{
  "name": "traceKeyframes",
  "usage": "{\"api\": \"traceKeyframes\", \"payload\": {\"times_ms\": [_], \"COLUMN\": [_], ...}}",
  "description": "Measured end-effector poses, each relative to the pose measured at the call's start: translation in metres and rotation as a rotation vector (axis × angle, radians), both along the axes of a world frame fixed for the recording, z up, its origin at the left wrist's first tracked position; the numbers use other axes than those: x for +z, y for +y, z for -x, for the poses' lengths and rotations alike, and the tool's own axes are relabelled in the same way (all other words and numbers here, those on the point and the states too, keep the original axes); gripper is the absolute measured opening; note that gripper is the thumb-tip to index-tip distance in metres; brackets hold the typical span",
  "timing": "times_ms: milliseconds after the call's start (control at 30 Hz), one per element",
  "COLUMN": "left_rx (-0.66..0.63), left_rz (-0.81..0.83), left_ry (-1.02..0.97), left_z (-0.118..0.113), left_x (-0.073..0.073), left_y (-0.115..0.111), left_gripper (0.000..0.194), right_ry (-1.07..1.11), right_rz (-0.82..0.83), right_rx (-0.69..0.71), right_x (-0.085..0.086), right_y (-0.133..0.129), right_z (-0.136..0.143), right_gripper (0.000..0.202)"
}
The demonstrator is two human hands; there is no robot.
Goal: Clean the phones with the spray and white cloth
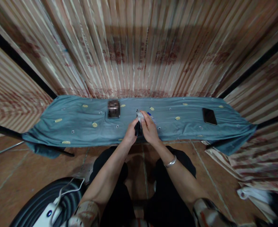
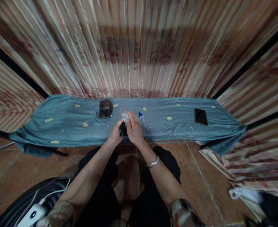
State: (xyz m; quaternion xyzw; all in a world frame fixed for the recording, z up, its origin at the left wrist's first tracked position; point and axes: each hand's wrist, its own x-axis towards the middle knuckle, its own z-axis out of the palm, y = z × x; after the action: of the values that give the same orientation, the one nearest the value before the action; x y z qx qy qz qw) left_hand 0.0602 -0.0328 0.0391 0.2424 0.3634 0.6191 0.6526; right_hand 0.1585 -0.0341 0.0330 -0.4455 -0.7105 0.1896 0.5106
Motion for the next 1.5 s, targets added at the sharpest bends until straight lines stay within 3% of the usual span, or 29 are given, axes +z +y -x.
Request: {"api": "traceKeyframes", "payload": {"times_ms": [233,433,700,1033,1167,1367,1500], "left_rx": [-0.021,-0.023,0.019,0.16,0.122,0.071,0.145], "left_rz": [-0.027,0.127,0.143,0.171,0.241,0.275,0.276], "left_ry": [-0.039,-0.106,-0.198,-0.281,-0.322,-0.351,-0.305], "left_z": [-0.006,-0.006,-0.012,-0.002,0.009,0.014,0.003], "left_x": [0.001,0.01,0.013,-0.004,-0.011,-0.009,-0.008], "left_y": [-0.002,-0.002,0.005,0.027,0.035,0.035,0.035], "left_gripper": [0.016,0.011,0.014,0.022,0.033,0.037,0.034], "right_ry": [-0.063,-0.056,-0.132,-0.16,-0.176,-0.23,-0.236], "right_rz": [-0.054,0.007,-0.014,-0.099,-0.11,-0.088,-0.046], "right_rx": [-0.004,-0.061,-0.056,0.062,0.1,0.115,0.094], "right_x": [0.007,-0.003,-0.015,-0.029,-0.037,-0.041,-0.042], "right_y": [0.0,0.011,0.012,-0.006,-0.01,-0.006,0.002], "right_z": [-0.004,-0.009,-0.004,0.013,0.016,0.013,0.005], "right_gripper": [0.045,0.047,0.056,0.052,0.051,0.051,0.052]}}
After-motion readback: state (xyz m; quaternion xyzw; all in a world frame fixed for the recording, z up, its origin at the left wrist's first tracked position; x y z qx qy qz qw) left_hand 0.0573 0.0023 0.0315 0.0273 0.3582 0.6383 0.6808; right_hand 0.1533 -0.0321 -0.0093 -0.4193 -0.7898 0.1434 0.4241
